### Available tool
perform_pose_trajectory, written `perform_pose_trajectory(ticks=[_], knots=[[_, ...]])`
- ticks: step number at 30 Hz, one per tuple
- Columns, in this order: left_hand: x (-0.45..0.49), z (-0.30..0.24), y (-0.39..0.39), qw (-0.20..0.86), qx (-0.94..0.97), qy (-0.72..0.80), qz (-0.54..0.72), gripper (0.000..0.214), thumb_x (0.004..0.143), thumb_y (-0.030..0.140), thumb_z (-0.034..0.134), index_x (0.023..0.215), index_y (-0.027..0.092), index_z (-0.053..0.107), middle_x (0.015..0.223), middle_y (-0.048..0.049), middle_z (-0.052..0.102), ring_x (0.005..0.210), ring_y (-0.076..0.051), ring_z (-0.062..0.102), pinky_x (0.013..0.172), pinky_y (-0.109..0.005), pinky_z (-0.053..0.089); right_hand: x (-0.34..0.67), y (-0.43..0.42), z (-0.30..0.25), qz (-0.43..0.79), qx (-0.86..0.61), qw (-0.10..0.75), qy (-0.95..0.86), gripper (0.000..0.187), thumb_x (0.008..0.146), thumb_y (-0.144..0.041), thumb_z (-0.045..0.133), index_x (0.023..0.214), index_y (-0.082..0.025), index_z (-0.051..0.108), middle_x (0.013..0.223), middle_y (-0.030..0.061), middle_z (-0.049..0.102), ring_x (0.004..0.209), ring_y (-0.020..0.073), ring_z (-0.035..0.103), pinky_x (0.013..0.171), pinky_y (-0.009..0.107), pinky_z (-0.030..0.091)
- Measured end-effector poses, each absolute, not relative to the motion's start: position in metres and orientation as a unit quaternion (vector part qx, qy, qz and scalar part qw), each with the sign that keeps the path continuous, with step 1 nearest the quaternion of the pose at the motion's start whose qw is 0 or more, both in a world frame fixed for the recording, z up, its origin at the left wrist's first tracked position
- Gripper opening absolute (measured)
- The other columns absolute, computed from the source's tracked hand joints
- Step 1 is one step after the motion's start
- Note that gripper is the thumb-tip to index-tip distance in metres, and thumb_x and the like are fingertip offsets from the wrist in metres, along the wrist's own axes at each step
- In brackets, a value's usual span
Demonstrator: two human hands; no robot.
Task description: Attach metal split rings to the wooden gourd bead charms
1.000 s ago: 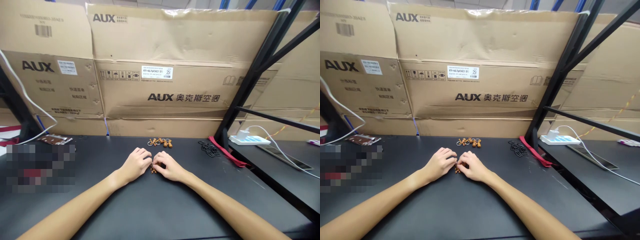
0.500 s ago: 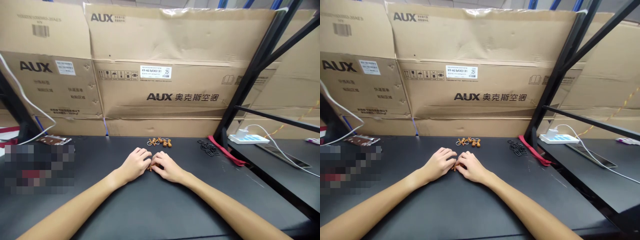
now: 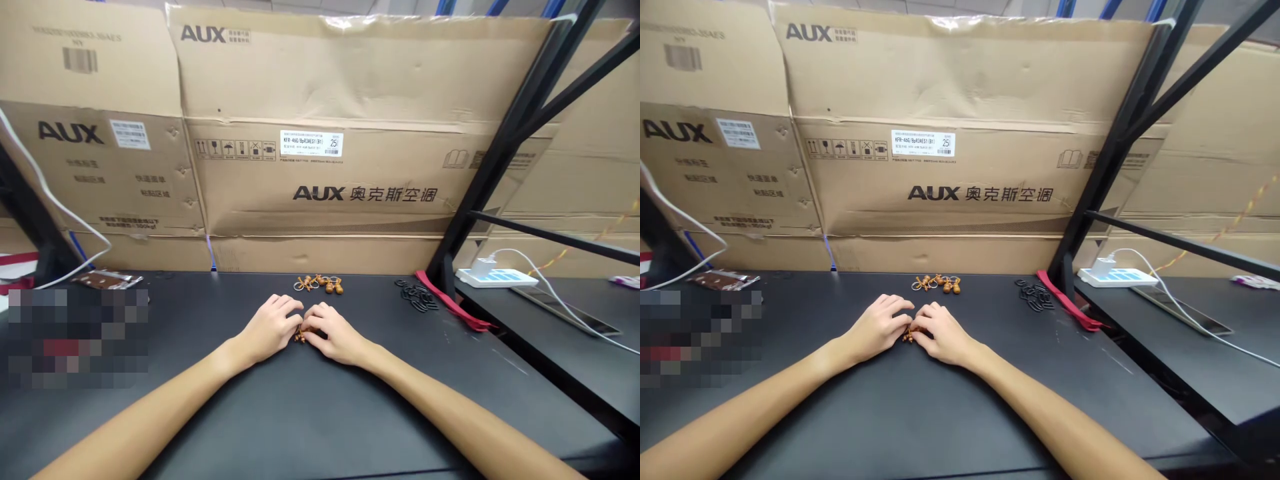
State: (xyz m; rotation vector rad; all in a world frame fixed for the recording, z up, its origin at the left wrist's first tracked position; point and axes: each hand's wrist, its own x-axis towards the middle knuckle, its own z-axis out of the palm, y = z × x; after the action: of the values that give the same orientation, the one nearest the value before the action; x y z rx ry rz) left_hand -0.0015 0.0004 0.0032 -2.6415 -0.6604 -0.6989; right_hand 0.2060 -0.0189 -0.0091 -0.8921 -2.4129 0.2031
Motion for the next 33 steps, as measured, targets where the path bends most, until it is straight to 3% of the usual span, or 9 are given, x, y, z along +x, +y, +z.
perform_pose_trajectory(ticks=[4, 11, 16, 23, 33], knots=[[-0.002, 0.003, 0.001, 0.154, -0.926, -0.232, -0.255, 0.018, 0.091, 0.015, 0.048, 0.082, 0.018, 0.063, 0.108, -0.0075, 0.062, 0.096, -0.021, 0.054, 0.079, -0.037, 0.04, 0.206, -0.02, -0.008, 0.076, -0.329, 0.276, -0.9, 0.011, 0.092, -0.024, 0.052, 0.092, -0.021, 0.063, 0.095, 0.0044, 0.058, 0.088, 0.0177, 0.049, 0.083, 0.034, 0.04], [-0.001, -0.003, 0.005, 0.035, -0.878, -0.342, -0.335, 0.011, 0.082, 0.016, 0.058, 0.071, 0.018, 0.059, 0.1, -0.0039, 0.064, 0.091, -0.019, 0.056, 0.081, -0.035, 0.043, 0.206, -0.02, -0.007, 0.065, -0.321, 0.266, -0.907, 0.013, 0.093, -0.024, 0.051, 0.094, -0.022, 0.064, 0.097, 0.0046, 0.058, 0.088, 0.0174, 0.049, 0.083, 0.034, 0.041], [-0.003, 0.003, 0.003, 0.105, -0.91, -0.276, -0.29, 0.013, 0.088, 0.014, 0.051, 0.089, 0.019, 0.063, 0.108, -0.0069, 0.061, 0.095, -0.02, 0.056, 0.08, -0.035, 0.042, 0.206, -0.019, -0.008, 0.057, -0.332, 0.268, -0.902, 0.011, 0.092, -0.023, 0.052, 0.093, -0.022, 0.064, 0.098, 0.0045, 0.059, 0.089, 0.0178, 0.049, 0.082, 0.034, 0.04], [-0.007, 0.008, 0.003, 0.173, -0.932, -0.2, -0.246, 0.019, 0.091, 0.016, 0.048, 0.082, 0.019, 0.065, 0.108, -0.0073, 0.063, 0.098, -0.021, 0.054, 0.079, -0.036, 0.04, 0.206, -0.019, -0.009, 0.063, -0.337, 0.269, -0.9, 0.013, 0.092, -0.023, 0.052, 0.095, -0.023, 0.064, 0.096, 0.0046, 0.059, 0.089, 0.0179, 0.049, 0.083, 0.034, 0.041], [-0.002, 0.0, 0.003, 0.048, -0.892, -0.307, -0.329, 0.017, 0.081, 0.015, 0.056, 0.065, 0.017, 0.06, 0.101, -0.0051, 0.065, 0.089, -0.019, 0.056, 0.078, -0.036, 0.043, 0.206, -0.02, -0.008, 0.056, -0.324, 0.265, -0.906, 0.015, 0.093, -0.024, 0.05, 0.095, -0.023, 0.064, 0.098, 0.0051, 0.058, 0.09, 0.0177, 0.049, 0.083, 0.034, 0.041]])
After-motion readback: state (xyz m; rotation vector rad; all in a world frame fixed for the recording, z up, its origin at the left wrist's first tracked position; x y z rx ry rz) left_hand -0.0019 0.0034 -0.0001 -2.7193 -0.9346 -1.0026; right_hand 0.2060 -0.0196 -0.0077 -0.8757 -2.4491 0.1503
